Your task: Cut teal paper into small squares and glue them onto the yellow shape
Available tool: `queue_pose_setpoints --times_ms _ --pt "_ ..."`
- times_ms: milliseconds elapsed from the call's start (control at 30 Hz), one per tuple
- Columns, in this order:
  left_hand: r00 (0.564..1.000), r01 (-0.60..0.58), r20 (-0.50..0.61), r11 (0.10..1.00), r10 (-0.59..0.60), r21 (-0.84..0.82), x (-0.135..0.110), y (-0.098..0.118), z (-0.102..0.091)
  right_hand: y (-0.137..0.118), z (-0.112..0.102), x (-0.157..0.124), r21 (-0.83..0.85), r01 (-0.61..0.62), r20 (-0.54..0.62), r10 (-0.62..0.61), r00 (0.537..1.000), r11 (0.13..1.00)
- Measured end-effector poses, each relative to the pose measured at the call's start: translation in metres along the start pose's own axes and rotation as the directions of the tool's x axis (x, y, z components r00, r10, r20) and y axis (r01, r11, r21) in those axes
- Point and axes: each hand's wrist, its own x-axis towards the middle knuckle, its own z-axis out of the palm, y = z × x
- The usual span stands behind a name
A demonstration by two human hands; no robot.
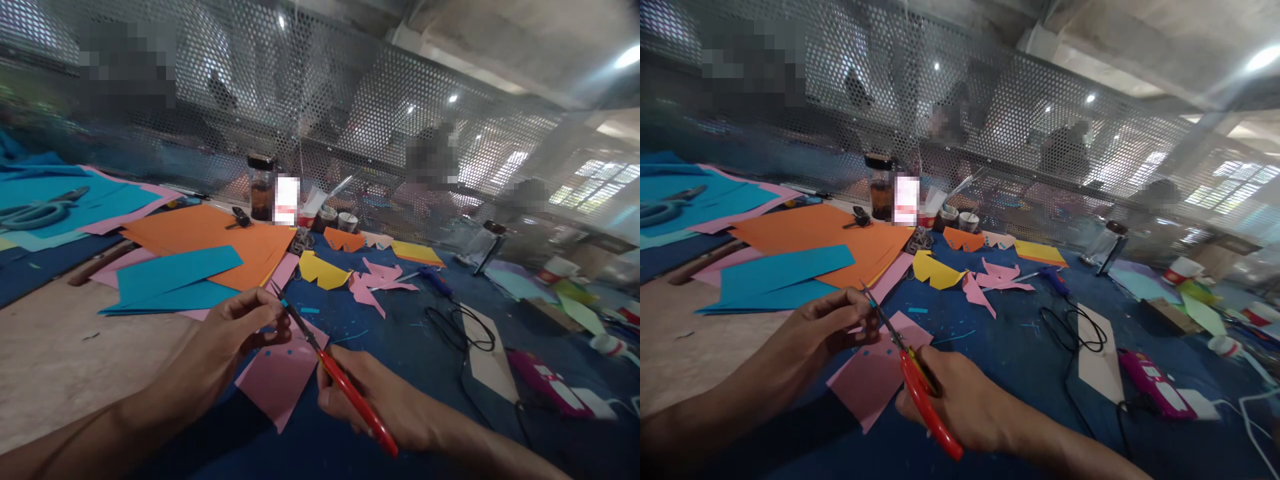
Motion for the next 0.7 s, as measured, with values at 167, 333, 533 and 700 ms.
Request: queue_pose_setpoints --times_ms 167,333,533,700 --pt "1.0 0.007 0.006 1.0 -0.007 -0.01 0.001 0.0016 -0.0002 0.0036 0.0006 0.001 0.032 0.032 0.013 -0.032 0.999 0.999" --pt "1.0 -0.013 -0.002 1.0 0.013 0.008 0.0011 0.0006 -0.0005 0.0055 -0.0003 0.0013 0.036 0.093 0.036 -0.094 0.995 0.995" --pt "1.0 -0.013 0.003 0.999 0.013 0.04 0.0014 -0.0026 -0.0017 0.0057 -0.0006 0.0013 0.033 0.089 0.022 -0.09 0.996 0.995" --pt "1.0 -0.023 0.007 0.995 0.022 0.095 0.0004 -0.0015 0.001 0.0058 0.0002 0.0008 0.057 0.066 0.012 -0.067 0.998 0.996"
